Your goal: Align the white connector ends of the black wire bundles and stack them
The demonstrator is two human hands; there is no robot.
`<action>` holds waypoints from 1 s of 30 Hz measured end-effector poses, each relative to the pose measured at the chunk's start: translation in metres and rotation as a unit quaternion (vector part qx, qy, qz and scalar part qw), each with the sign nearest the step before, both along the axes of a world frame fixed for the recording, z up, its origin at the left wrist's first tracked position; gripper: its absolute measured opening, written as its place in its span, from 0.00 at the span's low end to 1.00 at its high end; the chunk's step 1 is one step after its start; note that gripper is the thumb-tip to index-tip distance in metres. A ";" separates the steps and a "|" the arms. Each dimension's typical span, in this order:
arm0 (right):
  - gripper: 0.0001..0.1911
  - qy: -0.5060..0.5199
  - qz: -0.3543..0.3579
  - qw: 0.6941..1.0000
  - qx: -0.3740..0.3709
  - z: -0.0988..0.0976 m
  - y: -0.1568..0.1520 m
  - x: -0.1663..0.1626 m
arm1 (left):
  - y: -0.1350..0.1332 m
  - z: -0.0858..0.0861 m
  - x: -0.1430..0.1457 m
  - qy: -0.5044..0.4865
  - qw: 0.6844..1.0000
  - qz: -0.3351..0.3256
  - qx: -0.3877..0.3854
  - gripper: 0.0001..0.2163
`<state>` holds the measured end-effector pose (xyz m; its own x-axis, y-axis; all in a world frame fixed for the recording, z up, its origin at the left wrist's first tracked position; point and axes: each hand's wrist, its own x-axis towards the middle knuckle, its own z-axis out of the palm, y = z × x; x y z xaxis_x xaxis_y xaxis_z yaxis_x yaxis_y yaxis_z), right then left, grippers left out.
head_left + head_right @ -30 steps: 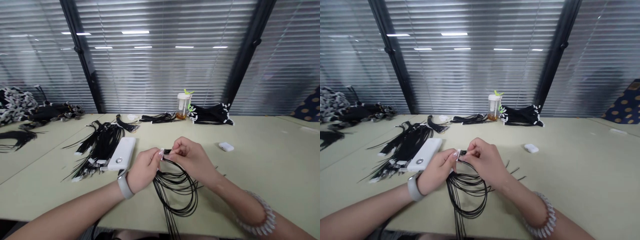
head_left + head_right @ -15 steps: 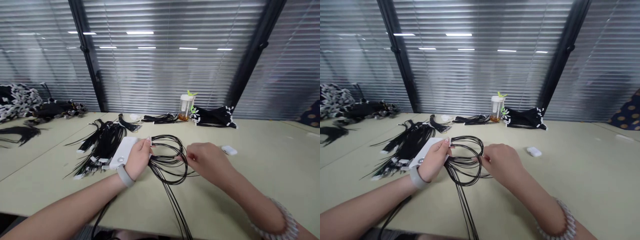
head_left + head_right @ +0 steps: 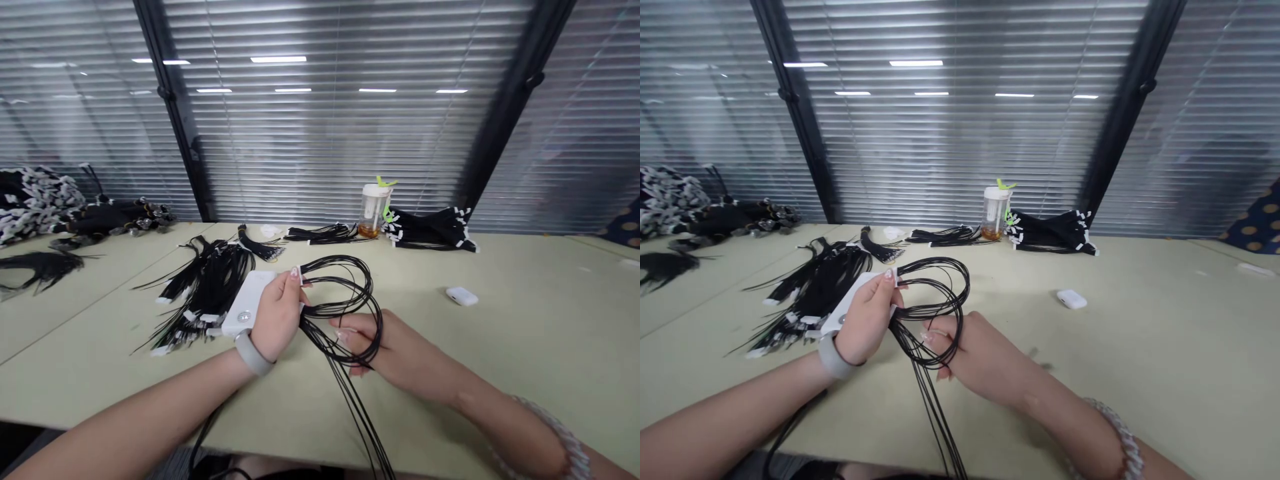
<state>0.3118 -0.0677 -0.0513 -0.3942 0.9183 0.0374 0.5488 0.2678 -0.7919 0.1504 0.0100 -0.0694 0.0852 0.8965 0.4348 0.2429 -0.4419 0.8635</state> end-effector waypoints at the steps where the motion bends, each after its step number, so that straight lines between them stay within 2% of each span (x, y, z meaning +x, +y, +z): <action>1: 0.13 0.017 0.009 1.000 -0.025 0.000 -0.001 -0.001 | 0.000 0.000 0.000 -0.001 1.000 0.001 -0.002 0.21; 4: 0.10 0.019 0.051 0.998 -0.040 0.006 -0.005 -0.002 | 0.002 -0.002 0.000 -0.008 1.000 0.002 -0.013 0.21; 6: 0.09 -0.022 0.059 0.998 0.019 0.011 -0.008 -0.001 | 0.003 -0.004 0.000 -0.015 1.000 0.005 -0.018 0.21; 10: 0.10 -0.117 -0.048 0.975 0.182 0.014 -0.013 -0.004 | 0.004 -0.005 0.001 -0.014 1.000 0.010 -0.016 0.21; 13: 0.12 -0.157 -0.076 0.955 0.242 0.012 -0.017 -0.010 | 0.000 -0.001 0.002 -0.002 1.000 0.010 -0.013 0.21; 15: 0.13 -0.178 -0.073 0.950 0.244 0.011 -0.017 -0.014 | -0.003 0.001 0.003 0.002 1.000 0.007 -0.007 0.21; 21: 0.11 -0.191 -0.135 0.951 0.204 0.009 -0.008 -0.008 | -0.009 0.004 0.004 0.012 1.000 -0.008 0.026 0.19; 26: 0.15 -0.169 -0.061 0.967 0.183 0.005 -0.004 -0.009 | -0.014 0.002 0.004 0.021 0.998 -0.018 0.050 0.18; 30: 0.16 -0.142 -0.041 0.974 0.171 0.001 -0.001 -0.016 | -0.018 0.000 0.003 0.021 0.997 -0.029 0.066 0.15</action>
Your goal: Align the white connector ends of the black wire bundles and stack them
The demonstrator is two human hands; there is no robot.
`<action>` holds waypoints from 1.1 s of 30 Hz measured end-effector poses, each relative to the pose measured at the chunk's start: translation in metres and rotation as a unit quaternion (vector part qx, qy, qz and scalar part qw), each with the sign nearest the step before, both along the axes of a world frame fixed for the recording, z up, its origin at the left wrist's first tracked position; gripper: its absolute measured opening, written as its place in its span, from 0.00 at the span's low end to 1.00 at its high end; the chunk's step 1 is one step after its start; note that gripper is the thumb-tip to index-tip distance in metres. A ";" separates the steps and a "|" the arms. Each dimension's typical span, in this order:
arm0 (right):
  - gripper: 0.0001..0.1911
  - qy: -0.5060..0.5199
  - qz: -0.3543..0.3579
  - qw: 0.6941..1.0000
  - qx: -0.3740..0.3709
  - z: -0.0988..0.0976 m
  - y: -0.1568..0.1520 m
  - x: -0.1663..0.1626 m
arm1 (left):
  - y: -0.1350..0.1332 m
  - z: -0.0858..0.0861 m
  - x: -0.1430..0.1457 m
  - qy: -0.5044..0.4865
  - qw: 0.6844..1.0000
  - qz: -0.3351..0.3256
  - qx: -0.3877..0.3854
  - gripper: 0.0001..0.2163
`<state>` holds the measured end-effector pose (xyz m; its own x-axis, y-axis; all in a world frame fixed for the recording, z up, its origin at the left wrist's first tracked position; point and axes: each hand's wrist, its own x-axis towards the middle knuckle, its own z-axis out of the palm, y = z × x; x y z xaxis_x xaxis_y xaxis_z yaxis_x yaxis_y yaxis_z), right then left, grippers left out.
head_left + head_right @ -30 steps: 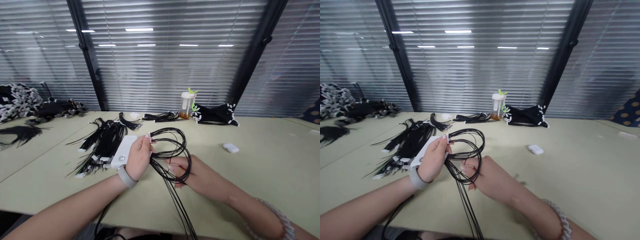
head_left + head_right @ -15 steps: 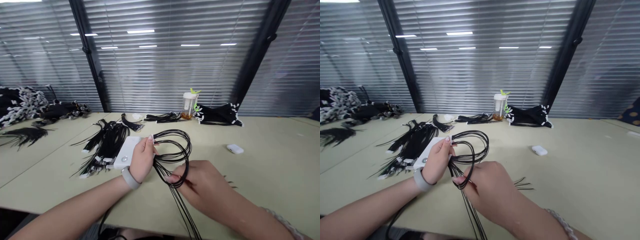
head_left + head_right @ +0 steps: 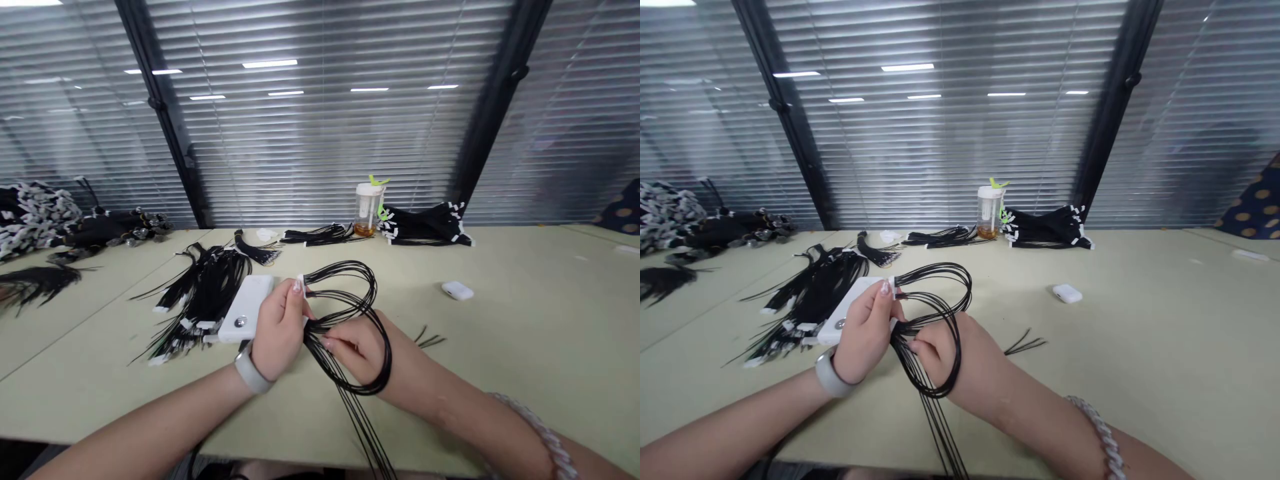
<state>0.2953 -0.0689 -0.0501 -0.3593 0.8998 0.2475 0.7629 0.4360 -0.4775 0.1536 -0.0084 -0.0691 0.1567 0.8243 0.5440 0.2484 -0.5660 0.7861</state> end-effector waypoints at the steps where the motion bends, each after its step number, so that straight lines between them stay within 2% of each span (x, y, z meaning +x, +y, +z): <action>1: 0.16 0.010 0.005 1.000 -0.004 -0.001 0.001 -0.001 | -0.001 0.000 0.000 0.002 1.000 -0.002 0.003 0.14; 6: 0.16 0.095 0.028 0.994 -0.055 -0.014 0.009 -0.002 | -0.003 0.000 0.000 0.011 1.000 0.004 0.013 0.14; 10: 0.14 0.133 0.019 0.988 -0.076 -0.021 0.015 -0.001 | -0.003 0.000 0.001 0.011 1.000 -0.001 0.019 0.14; 16: 0.12 0.115 0.009 0.990 -0.075 -0.014 0.009 -0.003 | -0.001 0.000 0.000 0.011 1.000 -0.006 0.009 0.13; 20: 0.07 0.087 0.004 0.994 -0.072 -0.005 0.005 0.003 | 0.000 0.002 0.000 0.008 1.000 -0.003 -0.019 0.14; 23: 0.06 -0.009 -0.044 0.999 -0.026 0.007 0.005 0.023 | 0.002 0.005 0.000 0.006 0.999 0.007 -0.045 0.16; 25: 0.07 -0.095 -0.118 0.988 0.024 0.017 0.004 0.044 | 0.005 0.006 0.001 0.001 0.998 0.016 -0.059 0.18; 27: 0.07 -0.125 -0.175 0.975 0.055 0.027 0.004 0.064 | 0.009 0.004 0.001 -0.007 0.997 0.023 -0.069 0.18; 30: 0.05 -0.050 -0.242 0.958 0.148 0.039 0.003 0.081 | 0.015 0.000 0.002 -0.016 0.996 0.019 -0.081 0.19; 33: 0.08 0.134 -0.251 0.935 0.214 0.041 0.002 0.076 | 0.015 -0.002 0.003 -0.007 0.996 0.009 -0.084 0.20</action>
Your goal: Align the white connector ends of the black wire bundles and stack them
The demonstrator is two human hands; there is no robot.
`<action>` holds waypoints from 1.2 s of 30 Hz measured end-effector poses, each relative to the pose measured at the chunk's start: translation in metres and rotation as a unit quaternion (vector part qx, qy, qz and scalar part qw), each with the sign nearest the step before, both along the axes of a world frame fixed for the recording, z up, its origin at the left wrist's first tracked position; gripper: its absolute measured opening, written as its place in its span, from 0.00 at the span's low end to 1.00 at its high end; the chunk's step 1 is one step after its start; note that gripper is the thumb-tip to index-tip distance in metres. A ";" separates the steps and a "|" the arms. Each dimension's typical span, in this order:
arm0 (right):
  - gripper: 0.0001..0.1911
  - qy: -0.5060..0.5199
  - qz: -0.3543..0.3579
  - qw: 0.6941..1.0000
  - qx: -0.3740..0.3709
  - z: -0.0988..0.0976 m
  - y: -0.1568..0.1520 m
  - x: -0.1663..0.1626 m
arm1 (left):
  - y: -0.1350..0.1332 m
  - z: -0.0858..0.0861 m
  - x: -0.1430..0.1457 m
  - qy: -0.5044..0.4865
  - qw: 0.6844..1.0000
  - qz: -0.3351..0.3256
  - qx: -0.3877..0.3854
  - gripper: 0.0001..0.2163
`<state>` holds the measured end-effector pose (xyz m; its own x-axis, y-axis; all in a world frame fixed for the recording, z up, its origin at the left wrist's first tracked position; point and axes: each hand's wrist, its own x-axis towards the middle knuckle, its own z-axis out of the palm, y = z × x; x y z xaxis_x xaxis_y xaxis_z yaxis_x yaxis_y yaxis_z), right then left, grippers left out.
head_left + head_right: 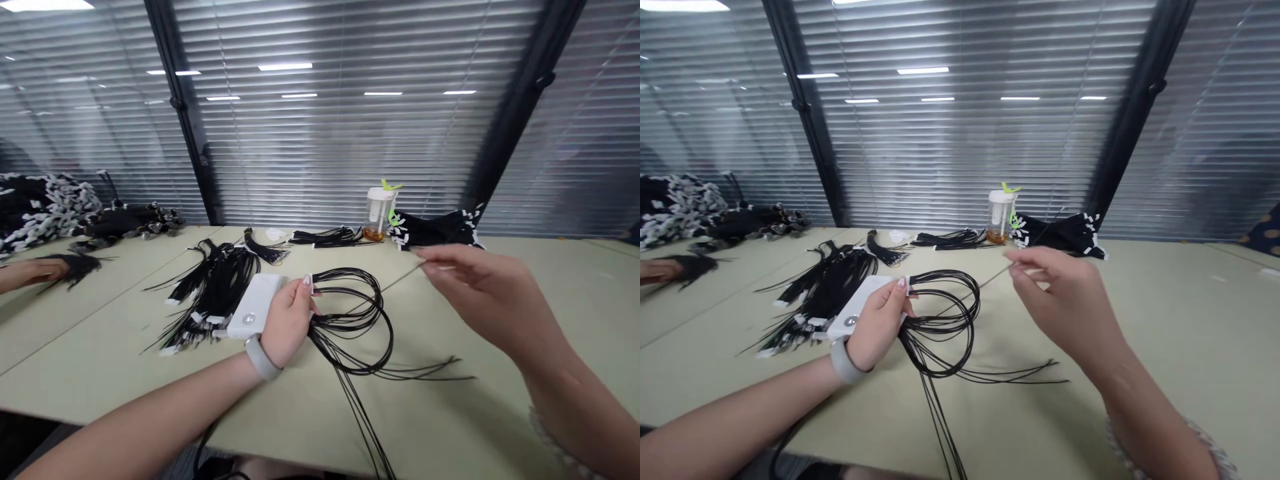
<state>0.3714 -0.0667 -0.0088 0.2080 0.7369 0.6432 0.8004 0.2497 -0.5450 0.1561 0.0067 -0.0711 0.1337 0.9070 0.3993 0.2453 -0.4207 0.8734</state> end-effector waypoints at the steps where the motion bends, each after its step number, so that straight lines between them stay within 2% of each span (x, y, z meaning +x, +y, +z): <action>1: 0.09 0.064 0.028 0.997 0.021 -0.001 0.000 -0.005 | -0.001 0.000 0.000 0.006 1.000 -0.006 0.001 0.20; 3: 0.11 0.169 0.094 0.981 0.029 -0.006 0.003 -0.017 | -0.004 0.001 0.000 0.016 1.000 -0.024 0.003 0.19; 5: 0.13 0.209 0.156 0.965 -0.010 -0.012 0.006 -0.028 | -0.007 0.003 -0.001 0.024 0.999 -0.045 0.004 0.19; 7: 0.15 0.175 0.199 0.961 -0.078 -0.020 0.009 -0.034 | -0.009 0.003 -0.002 0.029 0.998 -0.062 0.000 0.19; 9: 0.16 0.107 0.212 0.964 -0.119 -0.027 0.011 -0.038 | -0.010 0.004 -0.002 0.031 0.997 -0.071 -0.007 0.19; 13: 0.13 0.026 0.215 0.966 -0.138 -0.036 0.009 -0.043 | -0.009 0.003 -0.003 0.036 0.996 -0.083 -0.008 0.20; 18: 0.15 0.058 0.227 0.963 -0.129 -0.037 0.007 -0.045 | -0.006 0.001 -0.004 0.026 0.996 -0.085 -0.012 0.22; 22: 0.09 0.106 0.210 0.962 -0.141 -0.033 0.008 -0.045 | -0.006 0.000 -0.005 0.022 0.996 -0.085 -0.010 0.22; 24: 0.08 0.087 0.190 0.967 -0.146 -0.031 0.008 -0.047 | -0.006 0.000 -0.005 0.019 0.996 -0.091 -0.009 0.21; 31: 0.07 -0.044 0.162 0.984 -0.061 -0.034 0.008 -0.051 | -0.010 0.005 -0.003 0.017 0.995 -0.100 -0.019 0.20; 36: 0.07 -0.092 0.152 0.984 -0.027 -0.037 0.008 -0.051 | -0.012 0.005 -0.004 0.023 0.994 -0.106 -0.024 0.20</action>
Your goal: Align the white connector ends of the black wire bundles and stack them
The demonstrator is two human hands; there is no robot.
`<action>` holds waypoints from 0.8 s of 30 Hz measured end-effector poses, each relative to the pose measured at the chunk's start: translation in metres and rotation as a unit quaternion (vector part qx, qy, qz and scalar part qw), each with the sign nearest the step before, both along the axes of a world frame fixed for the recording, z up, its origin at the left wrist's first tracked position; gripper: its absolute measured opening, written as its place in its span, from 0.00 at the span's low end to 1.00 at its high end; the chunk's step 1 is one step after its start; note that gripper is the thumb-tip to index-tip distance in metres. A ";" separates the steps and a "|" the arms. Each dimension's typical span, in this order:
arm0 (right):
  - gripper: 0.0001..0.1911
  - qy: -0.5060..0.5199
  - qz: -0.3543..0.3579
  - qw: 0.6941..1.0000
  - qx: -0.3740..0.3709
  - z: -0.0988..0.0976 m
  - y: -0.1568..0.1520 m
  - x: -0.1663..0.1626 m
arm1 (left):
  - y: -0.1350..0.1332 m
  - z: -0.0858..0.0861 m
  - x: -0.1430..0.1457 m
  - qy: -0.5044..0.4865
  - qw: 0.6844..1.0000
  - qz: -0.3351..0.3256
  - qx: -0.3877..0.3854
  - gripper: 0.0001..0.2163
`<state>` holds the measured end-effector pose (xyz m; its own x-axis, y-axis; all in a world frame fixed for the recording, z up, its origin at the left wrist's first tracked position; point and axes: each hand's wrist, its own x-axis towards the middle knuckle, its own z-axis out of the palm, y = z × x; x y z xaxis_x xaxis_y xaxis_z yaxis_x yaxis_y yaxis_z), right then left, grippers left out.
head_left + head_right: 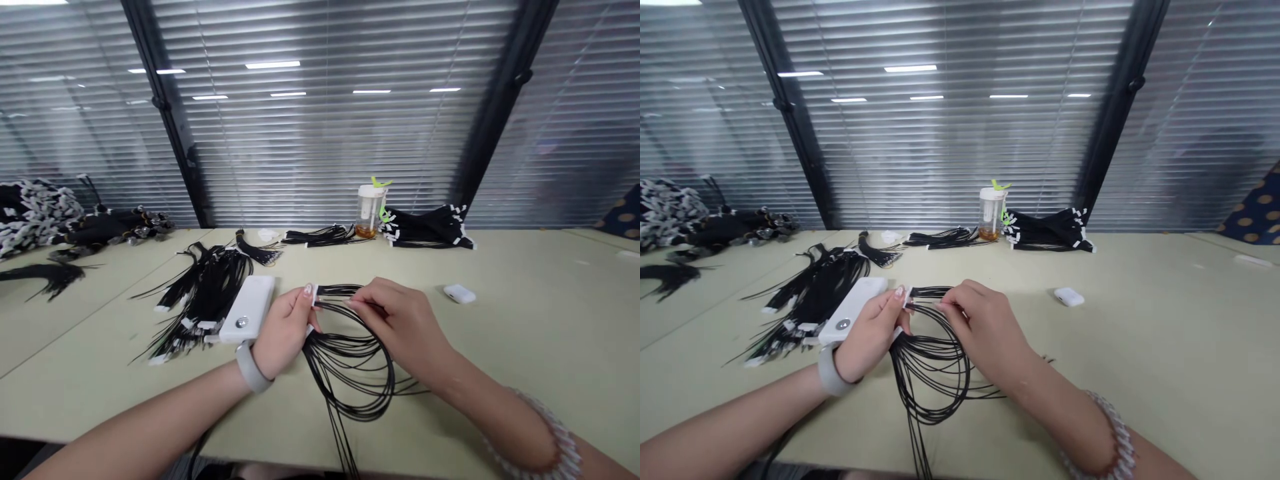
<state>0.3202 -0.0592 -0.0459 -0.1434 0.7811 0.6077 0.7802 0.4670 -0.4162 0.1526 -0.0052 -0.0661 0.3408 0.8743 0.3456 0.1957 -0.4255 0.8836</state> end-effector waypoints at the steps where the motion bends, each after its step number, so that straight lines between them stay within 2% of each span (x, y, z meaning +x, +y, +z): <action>1: 0.07 -0.005 -0.001 1.000 0.006 -0.001 0.000 0.000 | 0.000 0.000 0.000 0.001 1.000 -0.002 0.001 0.20; 11: 0.09 -0.094 -0.006 0.993 0.074 -0.007 0.003 0.002 | -0.002 -0.001 -0.001 0.001 1.000 -0.019 0.017 0.19; 16: 0.10 -0.159 0.035 0.979 0.123 -0.013 0.007 0.008 | -0.002 -0.001 -0.001 0.002 0.999 -0.028 0.033 0.21; 24: 0.11 -0.187 0.033 0.974 0.123 -0.006 0.004 0.007 | -0.002 0.000 -0.003 -0.004 0.999 -0.025 0.045 0.20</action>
<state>0.3272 -0.0557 -0.0521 -0.4364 0.5994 0.6710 0.8204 0.5713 0.0233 0.1495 -0.0069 -0.0660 0.3809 0.8211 0.4250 0.1658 -0.5129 0.8423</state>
